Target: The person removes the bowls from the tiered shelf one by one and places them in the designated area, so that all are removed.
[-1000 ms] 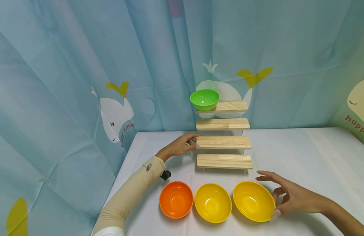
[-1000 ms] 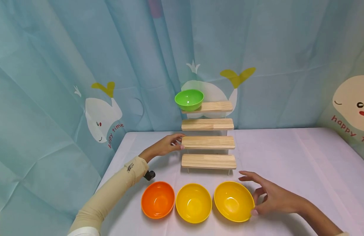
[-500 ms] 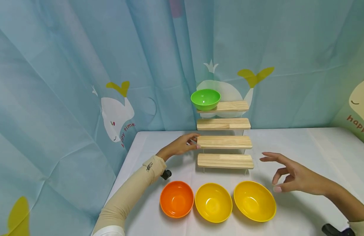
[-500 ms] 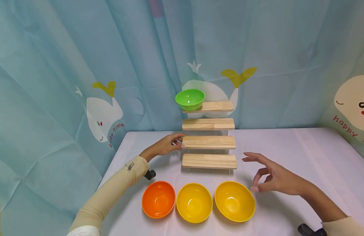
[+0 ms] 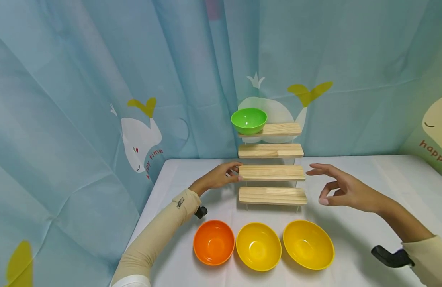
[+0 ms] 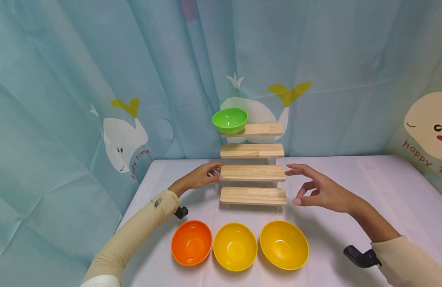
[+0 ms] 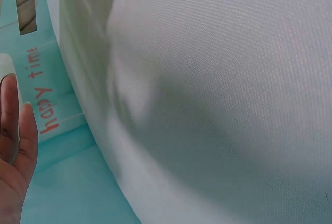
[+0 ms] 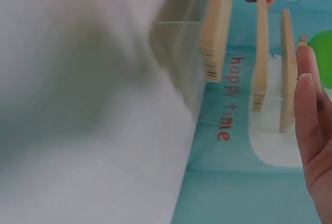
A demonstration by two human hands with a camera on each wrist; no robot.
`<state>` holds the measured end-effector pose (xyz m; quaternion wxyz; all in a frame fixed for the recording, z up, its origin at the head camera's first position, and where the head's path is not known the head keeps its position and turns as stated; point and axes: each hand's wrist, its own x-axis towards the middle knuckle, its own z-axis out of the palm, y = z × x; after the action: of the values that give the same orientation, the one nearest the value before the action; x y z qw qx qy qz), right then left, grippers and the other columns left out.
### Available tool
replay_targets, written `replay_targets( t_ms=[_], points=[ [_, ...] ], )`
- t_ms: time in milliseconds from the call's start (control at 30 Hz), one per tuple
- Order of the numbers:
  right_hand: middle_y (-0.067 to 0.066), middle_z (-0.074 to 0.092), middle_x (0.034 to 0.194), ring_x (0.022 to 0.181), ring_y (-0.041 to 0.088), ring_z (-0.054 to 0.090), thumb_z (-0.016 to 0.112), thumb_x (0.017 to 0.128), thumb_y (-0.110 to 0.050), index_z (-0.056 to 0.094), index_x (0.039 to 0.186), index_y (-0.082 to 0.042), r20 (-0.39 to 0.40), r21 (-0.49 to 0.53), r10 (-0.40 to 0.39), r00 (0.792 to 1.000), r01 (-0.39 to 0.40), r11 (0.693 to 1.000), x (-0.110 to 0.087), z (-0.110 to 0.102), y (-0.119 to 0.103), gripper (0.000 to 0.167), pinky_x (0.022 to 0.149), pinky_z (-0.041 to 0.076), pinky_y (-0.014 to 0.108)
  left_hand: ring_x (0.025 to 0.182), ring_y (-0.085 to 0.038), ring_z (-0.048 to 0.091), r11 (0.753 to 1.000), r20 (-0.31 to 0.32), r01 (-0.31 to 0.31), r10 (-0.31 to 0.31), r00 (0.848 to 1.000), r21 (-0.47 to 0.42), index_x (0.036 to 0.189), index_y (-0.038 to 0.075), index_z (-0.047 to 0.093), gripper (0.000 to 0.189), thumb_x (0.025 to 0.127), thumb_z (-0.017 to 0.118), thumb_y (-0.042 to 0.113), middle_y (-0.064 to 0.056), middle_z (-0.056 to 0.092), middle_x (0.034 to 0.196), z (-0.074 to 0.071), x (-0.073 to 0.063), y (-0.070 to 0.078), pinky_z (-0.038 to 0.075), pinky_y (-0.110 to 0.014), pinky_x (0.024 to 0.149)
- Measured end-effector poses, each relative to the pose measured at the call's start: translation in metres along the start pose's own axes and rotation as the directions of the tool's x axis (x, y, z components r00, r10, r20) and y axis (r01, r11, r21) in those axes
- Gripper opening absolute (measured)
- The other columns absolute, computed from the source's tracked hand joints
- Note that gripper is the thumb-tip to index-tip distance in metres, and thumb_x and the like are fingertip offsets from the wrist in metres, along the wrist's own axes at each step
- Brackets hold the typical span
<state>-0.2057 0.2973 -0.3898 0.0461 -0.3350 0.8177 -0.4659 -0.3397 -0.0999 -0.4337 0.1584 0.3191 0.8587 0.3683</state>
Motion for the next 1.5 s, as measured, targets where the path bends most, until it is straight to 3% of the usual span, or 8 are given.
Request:
replay_targets(
  t_ms=[267, 367, 533, 733, 867, 1000, 1500],
  points=[
    [-0.015, 0.048, 0.142, 0.079, 0.017, 0.070, 0.071, 0.090, 0.000, 0.029, 0.157, -0.010, -0.068, -0.083, 0.015, 0.998, -0.020, 0.996, 0.030, -0.011, -0.007, 0.080, 0.073, 0.058, 0.027, 0.120, -0.026, 0.059, 1.000, -0.005, 0.002, -0.003, 1.000, -0.014, 0.153, 0.011, 0.042, 0.060, 0.100, 0.064, 0.031, -0.014, 0.057, 0.138, 0.000, 0.001, -0.001, 0.051, -0.037, 0.101],
    [-0.009, 0.049, 0.142, 0.080, 0.019, 0.069, 0.072, 0.090, -0.002, 0.030, 0.157, -0.012, -0.100, -0.095, 0.042, 0.994, -0.052, 0.994, 0.040, -0.016, -0.011, 0.080, 0.075, 0.057, 0.026, 0.120, -0.027, 0.059, 1.000, -0.003, 0.000, 0.000, 1.000, -0.022, 0.153, 0.009, 0.042, 0.061, 0.100, 0.064, 0.031, -0.015, 0.057, 0.138, -0.001, 0.001, -0.001, 0.051, -0.038, 0.101],
    [0.002, 0.049, 0.142, 0.081, 0.021, 0.068, 0.072, 0.090, -0.003, 0.034, 0.155, -0.021, -0.153, -0.064, 0.102, 0.983, -0.113, 0.992, 0.057, -0.026, -0.018, 0.078, 0.072, 0.056, 0.028, 0.120, -0.026, 0.060, 1.000, -0.002, -0.006, 0.006, 1.000, -0.013, 0.153, 0.010, 0.041, 0.062, 0.100, 0.064, 0.032, -0.014, 0.057, 0.139, -0.001, 0.001, -0.001, 0.050, -0.038, 0.102],
    [-0.008, 0.050, 0.140, 0.078, 0.019, 0.069, 0.071, 0.092, -0.004, 0.035, 0.154, -0.019, -0.170, -0.028, 0.118, 0.978, -0.125, 0.992, 0.074, -0.034, -0.023, 0.074, 0.066, 0.054, 0.030, 0.119, -0.026, 0.060, 1.000, 0.001, -0.006, 0.006, 1.000, -0.008, 0.153, 0.011, 0.041, 0.061, 0.100, 0.064, 0.032, -0.014, 0.056, 0.139, -0.002, 0.001, -0.001, 0.051, -0.036, 0.101],
    [-0.001, 0.051, 0.142, 0.086, 0.017, 0.071, 0.070, 0.094, -0.009, 0.036, 0.154, -0.022, -0.189, -0.039, 0.148, 0.971, -0.158, 0.987, 0.087, -0.038, -0.025, 0.070, 0.068, 0.056, 0.030, 0.119, -0.026, 0.060, 1.000, 0.001, -0.003, 0.003, 1.000, -0.011, 0.153, 0.010, 0.041, 0.062, 0.100, 0.064, 0.031, -0.014, 0.056, 0.139, -0.002, 0.001, -0.001, 0.051, -0.036, 0.101],
    [0.010, 0.047, 0.146, 0.090, 0.018, 0.071, 0.070, 0.095, -0.013, 0.035, 0.154, -0.022, -0.196, -0.038, 0.166, 0.966, -0.176, 0.984, 0.100, -0.042, -0.025, 0.069, 0.070, 0.058, 0.032, 0.118, -0.026, 0.060, 1.000, 0.001, -0.001, 0.001, 1.000, -0.019, 0.153, 0.008, 0.041, 0.062, 0.101, 0.064, 0.031, -0.014, 0.056, 0.138, -0.001, 0.001, -0.002, 0.052, -0.035, 0.099],
    [0.011, 0.045, 0.152, 0.093, 0.021, 0.071, 0.071, 0.095, -0.032, 0.032, 0.156, -0.016, -0.226, 0.005, 0.266, 0.937, -0.272, 0.962, 0.143, -0.043, -0.029, 0.074, 0.074, 0.058, 0.035, 0.119, -0.025, 0.060, 1.000, 0.008, -0.001, 0.001, 1.000, -0.019, 0.153, 0.013, 0.041, 0.060, 0.101, 0.063, 0.032, -0.013, 0.055, 0.140, -0.001, 0.001, -0.001, 0.051, -0.033, 0.100]
  ],
)
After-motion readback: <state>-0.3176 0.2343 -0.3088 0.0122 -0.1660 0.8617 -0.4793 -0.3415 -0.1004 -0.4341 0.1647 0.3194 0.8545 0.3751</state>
